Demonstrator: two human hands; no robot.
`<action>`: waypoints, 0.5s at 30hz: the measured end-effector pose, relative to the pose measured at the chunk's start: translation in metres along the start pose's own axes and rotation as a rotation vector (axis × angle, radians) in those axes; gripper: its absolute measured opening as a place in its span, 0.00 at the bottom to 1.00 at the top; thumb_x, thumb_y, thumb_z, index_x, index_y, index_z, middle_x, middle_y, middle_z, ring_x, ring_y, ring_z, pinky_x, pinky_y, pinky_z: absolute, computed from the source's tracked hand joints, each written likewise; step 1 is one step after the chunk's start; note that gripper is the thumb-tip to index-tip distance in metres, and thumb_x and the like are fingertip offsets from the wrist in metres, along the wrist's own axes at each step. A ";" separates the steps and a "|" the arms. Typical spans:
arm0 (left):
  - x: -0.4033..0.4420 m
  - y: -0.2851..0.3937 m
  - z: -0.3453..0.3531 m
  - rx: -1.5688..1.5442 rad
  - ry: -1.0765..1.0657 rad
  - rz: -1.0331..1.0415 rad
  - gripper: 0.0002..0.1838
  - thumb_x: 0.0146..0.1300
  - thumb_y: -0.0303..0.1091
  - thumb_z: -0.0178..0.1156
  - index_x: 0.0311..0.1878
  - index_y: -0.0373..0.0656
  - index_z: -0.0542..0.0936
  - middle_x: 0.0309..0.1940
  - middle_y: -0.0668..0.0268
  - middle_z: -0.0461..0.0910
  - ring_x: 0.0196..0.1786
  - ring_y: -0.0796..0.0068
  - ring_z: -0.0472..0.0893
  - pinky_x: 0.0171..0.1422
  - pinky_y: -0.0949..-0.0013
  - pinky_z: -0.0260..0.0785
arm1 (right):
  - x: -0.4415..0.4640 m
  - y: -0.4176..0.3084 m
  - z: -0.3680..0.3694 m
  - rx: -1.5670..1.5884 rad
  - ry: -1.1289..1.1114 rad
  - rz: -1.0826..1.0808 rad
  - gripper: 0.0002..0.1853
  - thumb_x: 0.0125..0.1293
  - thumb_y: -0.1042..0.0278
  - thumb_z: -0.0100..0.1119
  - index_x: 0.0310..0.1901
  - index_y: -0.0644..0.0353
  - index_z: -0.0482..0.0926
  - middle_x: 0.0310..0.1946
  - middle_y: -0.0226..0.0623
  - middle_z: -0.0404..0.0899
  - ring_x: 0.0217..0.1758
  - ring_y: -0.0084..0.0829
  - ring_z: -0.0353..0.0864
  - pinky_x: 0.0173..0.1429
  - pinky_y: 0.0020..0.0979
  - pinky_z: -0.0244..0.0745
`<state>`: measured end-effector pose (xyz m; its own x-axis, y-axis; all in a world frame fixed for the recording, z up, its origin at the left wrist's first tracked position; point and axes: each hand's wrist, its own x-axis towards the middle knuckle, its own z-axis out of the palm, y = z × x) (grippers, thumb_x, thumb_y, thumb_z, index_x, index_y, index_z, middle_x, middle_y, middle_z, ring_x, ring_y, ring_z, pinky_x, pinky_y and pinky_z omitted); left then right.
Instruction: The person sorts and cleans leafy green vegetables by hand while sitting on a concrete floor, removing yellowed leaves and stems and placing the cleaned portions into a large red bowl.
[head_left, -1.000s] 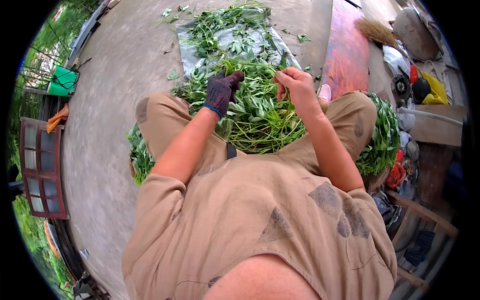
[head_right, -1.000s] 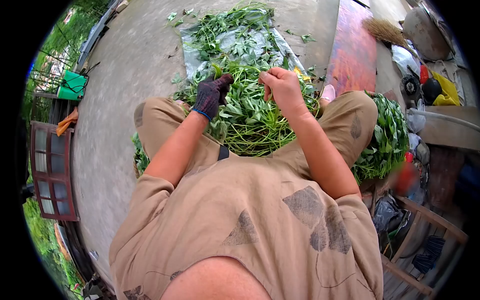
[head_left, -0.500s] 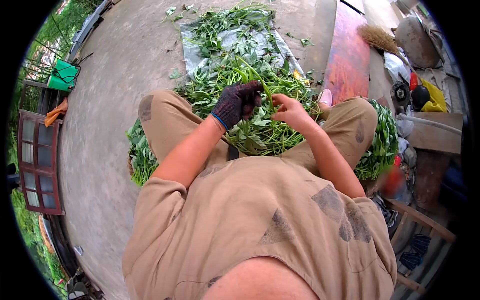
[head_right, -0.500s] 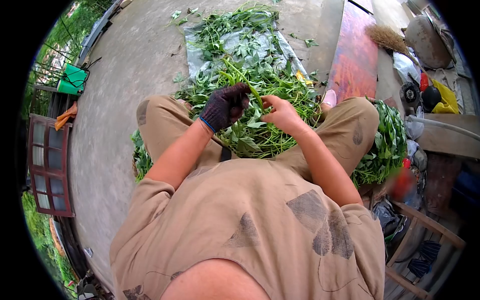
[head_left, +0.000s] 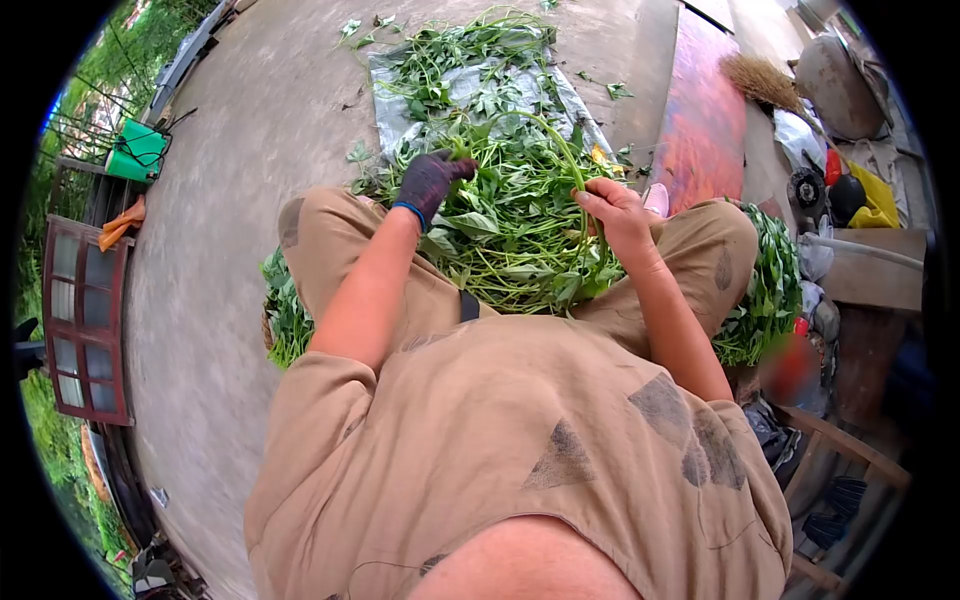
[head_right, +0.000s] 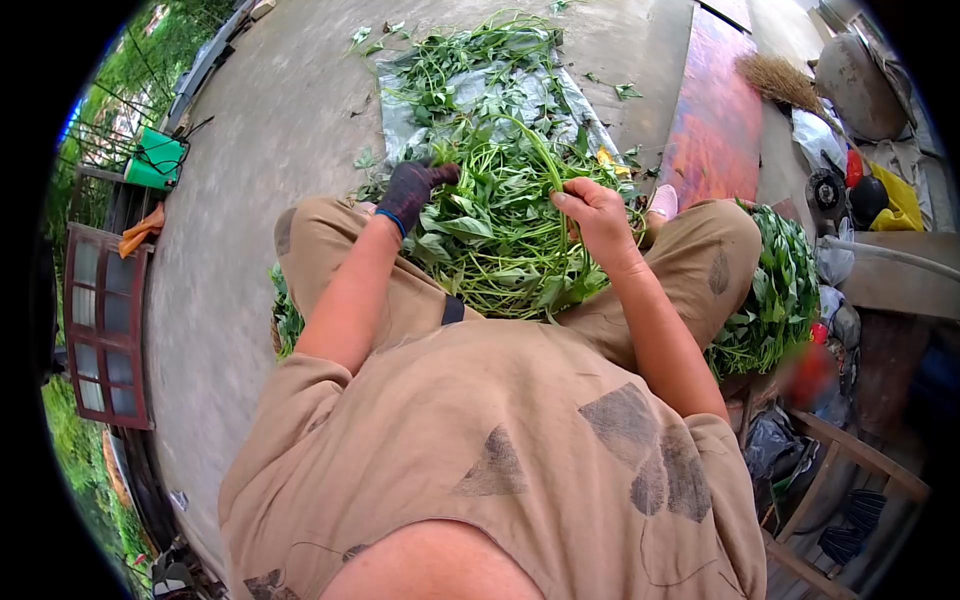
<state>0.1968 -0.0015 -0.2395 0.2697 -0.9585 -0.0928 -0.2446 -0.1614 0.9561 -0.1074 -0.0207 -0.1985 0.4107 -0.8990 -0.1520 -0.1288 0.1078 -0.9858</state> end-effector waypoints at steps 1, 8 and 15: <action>-0.002 -0.002 0.003 0.516 -0.002 0.164 0.19 0.56 0.43 0.71 0.38 0.35 0.83 0.26 0.64 0.83 0.28 0.76 0.81 0.28 0.69 0.71 | 0.003 0.008 0.000 -0.145 0.052 -0.066 0.10 0.66 0.68 0.59 0.43 0.65 0.81 0.22 0.23 0.72 0.20 0.14 0.66 0.24 0.22 0.62; 0.017 -0.038 -0.030 -0.975 0.332 -0.471 0.13 0.67 0.42 0.61 0.28 0.46 0.78 0.17 0.70 0.72 0.22 0.71 0.74 0.34 0.57 0.75 | 0.006 0.016 0.002 -0.458 0.273 -0.218 0.11 0.62 0.62 0.60 0.40 0.60 0.81 0.25 0.42 0.81 0.29 0.39 0.81 0.35 0.36 0.72; 0.021 -0.015 -0.072 -1.001 0.368 -0.307 0.08 0.65 0.40 0.62 0.32 0.50 0.79 0.19 0.71 0.73 0.20 0.71 0.72 0.33 0.55 0.73 | 0.003 0.013 -0.013 0.102 0.363 -0.068 0.09 0.66 0.66 0.58 0.38 0.64 0.81 0.20 0.28 0.75 0.21 0.18 0.71 0.27 0.24 0.68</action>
<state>0.2735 -0.0024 -0.2357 0.4908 -0.7549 -0.4350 0.6980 0.0419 0.7149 -0.1197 -0.0279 -0.2107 0.0666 -0.9954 -0.0684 -0.0137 0.0677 -0.9976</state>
